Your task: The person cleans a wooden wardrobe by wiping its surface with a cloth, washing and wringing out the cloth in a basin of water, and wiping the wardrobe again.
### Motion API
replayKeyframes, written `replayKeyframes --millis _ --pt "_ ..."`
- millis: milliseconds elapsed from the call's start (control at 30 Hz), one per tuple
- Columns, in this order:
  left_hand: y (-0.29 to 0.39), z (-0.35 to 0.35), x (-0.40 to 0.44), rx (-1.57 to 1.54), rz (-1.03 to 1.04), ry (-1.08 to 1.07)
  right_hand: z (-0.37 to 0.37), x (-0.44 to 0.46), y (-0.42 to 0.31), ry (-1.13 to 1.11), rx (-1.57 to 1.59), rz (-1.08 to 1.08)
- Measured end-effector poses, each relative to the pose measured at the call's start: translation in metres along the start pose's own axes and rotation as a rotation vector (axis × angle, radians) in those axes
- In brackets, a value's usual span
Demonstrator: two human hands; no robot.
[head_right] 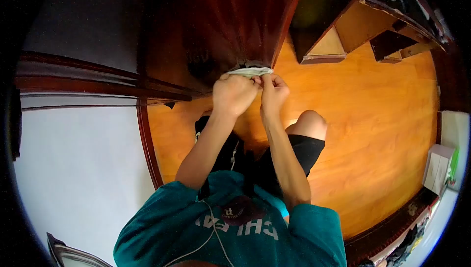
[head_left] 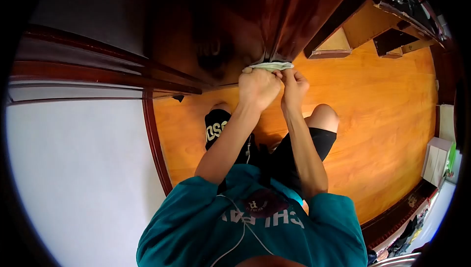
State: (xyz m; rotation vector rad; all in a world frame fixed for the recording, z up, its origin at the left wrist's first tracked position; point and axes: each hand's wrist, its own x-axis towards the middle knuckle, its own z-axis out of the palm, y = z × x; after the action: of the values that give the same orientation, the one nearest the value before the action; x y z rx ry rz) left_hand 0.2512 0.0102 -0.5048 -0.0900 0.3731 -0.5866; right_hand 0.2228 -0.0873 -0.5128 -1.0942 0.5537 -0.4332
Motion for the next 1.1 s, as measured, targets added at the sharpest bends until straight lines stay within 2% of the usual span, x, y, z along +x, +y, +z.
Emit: replayKeyframes --millis 67,133,267,400,433,500,533,600,633,700,833,900,933,967,1033,1100 --pt "-0.006 0.016 -0.015 0.070 -0.008 -0.054 0.020 -0.012 -0.053 -0.043 0.112 -0.034" --pt "-0.011 0.031 -0.026 0.151 0.002 -0.113 0.032 -0.013 -0.095 -0.067 0.093 -0.031" --pt "-0.015 0.042 -0.031 0.387 0.106 -0.132 0.029 -0.012 -0.094 -0.095 0.053 -0.037" --pt "-0.017 0.028 -0.024 1.063 0.306 0.039 0.026 -0.012 -0.073 -0.056 0.086 -0.082" --pt "-0.017 0.022 -0.019 1.339 0.356 0.087 0.023 -0.008 -0.062 -0.059 0.094 -0.083" --pt "-0.016 0.024 -0.012 2.246 0.410 0.150 0.013 -0.003 -0.041 -0.016 0.020 0.002" --pt "-0.017 0.029 -0.011 2.578 0.383 0.164 0.010 -0.001 -0.036 -0.037 -0.018 -0.016" --pt "-0.018 0.038 -0.014 3.015 0.403 0.097 0.006 -0.001 -0.037 -0.056 -0.055 -0.042" --pt "-0.018 0.040 -0.016 3.151 0.534 0.054 0.009 -0.005 -0.046 -0.085 -0.096 -0.058" --pt "-0.015 0.053 -0.022 3.232 1.049 -0.079 0.025 -0.012 -0.074 -0.070 -0.062 -0.046" --pt "-0.034 0.147 -0.069 3.194 1.036 -0.176 0.048 -0.023 -0.136 -0.127 0.027 -0.106" --pt "-0.032 0.150 -0.078 2.976 1.024 -0.185 0.059 -0.027 -0.165 -0.178 0.056 -0.152" --pt "-0.029 0.139 -0.076 2.751 0.958 -0.178 0.058 -0.024 -0.168 -0.196 0.065 -0.147" --pt "-0.026 0.127 -0.074 2.445 0.839 -0.191 0.058 -0.024 -0.168 -0.203 0.063 -0.147" --pt "-0.025 0.098 -0.066 1.160 0.357 -0.219 0.056 -0.023 -0.162 -0.176 0.059 -0.131" --pt "-0.022 0.068 -0.051 0.505 0.136 -0.168 0.047 -0.019 -0.145 -0.189 0.057 -0.132"
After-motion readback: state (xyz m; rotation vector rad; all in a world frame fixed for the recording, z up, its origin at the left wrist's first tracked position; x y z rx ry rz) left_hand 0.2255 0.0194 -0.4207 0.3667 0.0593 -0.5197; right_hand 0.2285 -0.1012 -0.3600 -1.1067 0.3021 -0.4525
